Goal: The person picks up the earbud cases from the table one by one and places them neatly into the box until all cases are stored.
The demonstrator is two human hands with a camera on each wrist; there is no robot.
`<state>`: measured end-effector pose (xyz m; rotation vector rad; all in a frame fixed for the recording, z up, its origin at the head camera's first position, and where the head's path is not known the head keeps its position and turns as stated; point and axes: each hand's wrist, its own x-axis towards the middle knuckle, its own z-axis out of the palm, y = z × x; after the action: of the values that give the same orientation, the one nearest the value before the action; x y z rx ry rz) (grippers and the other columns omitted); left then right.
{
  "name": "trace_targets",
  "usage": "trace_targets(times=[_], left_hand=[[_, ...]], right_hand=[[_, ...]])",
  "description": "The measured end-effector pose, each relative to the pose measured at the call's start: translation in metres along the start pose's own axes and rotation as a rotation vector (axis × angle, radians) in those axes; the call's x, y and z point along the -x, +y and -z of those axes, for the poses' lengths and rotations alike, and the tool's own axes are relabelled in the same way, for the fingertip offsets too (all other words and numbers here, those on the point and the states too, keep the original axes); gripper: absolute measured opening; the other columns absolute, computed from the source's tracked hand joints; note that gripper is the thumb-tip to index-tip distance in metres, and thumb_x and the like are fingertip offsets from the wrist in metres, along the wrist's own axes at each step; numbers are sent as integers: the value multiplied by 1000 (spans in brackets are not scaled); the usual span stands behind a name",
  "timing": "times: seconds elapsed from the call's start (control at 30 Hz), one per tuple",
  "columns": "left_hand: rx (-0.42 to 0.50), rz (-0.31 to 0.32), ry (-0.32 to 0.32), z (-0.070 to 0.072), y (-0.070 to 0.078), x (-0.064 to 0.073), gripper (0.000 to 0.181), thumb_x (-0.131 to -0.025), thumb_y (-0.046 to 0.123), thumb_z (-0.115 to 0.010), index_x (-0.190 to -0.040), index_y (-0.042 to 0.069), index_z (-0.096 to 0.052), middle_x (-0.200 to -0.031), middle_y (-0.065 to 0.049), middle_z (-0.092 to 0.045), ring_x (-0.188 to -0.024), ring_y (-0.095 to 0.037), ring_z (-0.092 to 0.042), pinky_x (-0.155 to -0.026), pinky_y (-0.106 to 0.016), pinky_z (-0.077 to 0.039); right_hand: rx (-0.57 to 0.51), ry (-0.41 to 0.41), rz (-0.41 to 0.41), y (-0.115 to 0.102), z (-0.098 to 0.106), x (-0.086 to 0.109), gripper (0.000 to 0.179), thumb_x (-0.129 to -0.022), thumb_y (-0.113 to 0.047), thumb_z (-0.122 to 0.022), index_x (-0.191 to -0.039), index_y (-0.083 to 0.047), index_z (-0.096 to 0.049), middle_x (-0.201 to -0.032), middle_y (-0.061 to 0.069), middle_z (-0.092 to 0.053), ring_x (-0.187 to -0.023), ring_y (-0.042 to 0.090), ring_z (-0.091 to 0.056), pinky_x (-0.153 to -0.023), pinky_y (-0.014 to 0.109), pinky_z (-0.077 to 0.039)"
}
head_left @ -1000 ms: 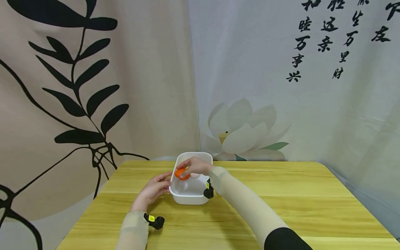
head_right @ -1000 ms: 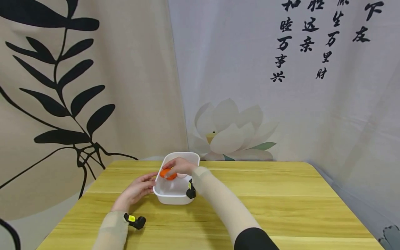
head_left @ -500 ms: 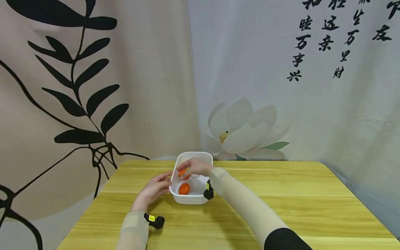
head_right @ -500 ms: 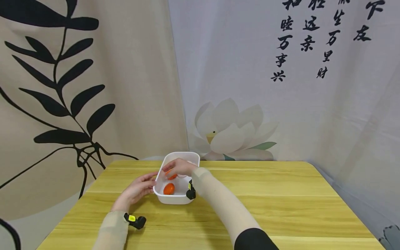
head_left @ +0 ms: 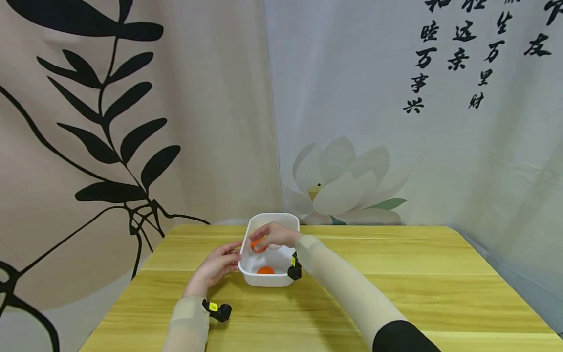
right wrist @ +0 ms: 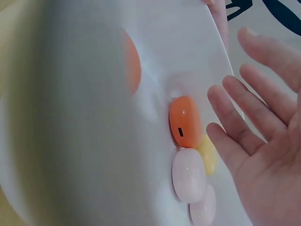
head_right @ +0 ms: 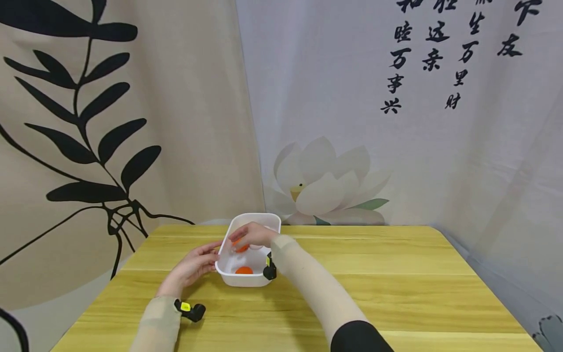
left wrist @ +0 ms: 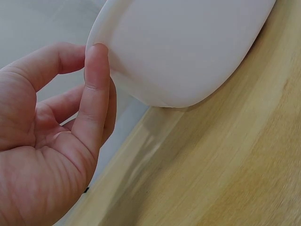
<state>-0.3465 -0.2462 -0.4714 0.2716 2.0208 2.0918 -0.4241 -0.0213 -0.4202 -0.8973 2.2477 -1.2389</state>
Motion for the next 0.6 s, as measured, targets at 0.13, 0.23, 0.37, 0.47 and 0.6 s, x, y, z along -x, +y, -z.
trace_targets(times=[0.13,0.23,0.37,0.47,0.6], left_hand=[[0,9,16,-1,0,0,60,-95,2,-57,-147,-7,-30,-112,-19,-51,-76,-14,-58,-69,-24,-54],[-7,13,23,-2,-2,-1,58,-95,1,-56,-147,-6,-32,-112,-21,-51,-75,-15,-58,-70,-25,-54],[-10,21,38,-2,-3,-3,56,-95,0,-56,-146,-6,-34,-113,-23,-50,-75,-15,-58,-70,-25,-54],[-15,26,52,-2,-2,-4,57,-94,2,-57,-146,-5,-35,-113,-22,-50,-75,-16,-58,-71,-25,-54],[-25,32,61,-2,0,-2,57,-94,3,-58,-146,-4,-35,-113,-20,-50,-77,-17,-58,-71,-25,-54]], right_hand=[[3,0,5,-1,3,1,39,-82,-12,-76,-119,-5,-69,-121,12,-65,-101,9,-61,-86,26,-48],[13,12,6,-1,10,3,40,-82,-17,-76,-120,-8,-68,-121,9,-66,-102,10,-61,-91,33,-48],[7,26,2,-3,25,9,42,-84,-23,-75,-123,-10,-67,-122,5,-66,-105,11,-61,-98,42,-45],[-11,41,6,-7,37,17,42,-86,-25,-72,-125,-10,-65,-123,5,-65,-109,14,-60,-100,43,-44],[-36,70,29,-9,52,31,43,-90,-24,-68,-129,-7,-62,-123,6,-65,-112,16,-59,-100,39,-44]])
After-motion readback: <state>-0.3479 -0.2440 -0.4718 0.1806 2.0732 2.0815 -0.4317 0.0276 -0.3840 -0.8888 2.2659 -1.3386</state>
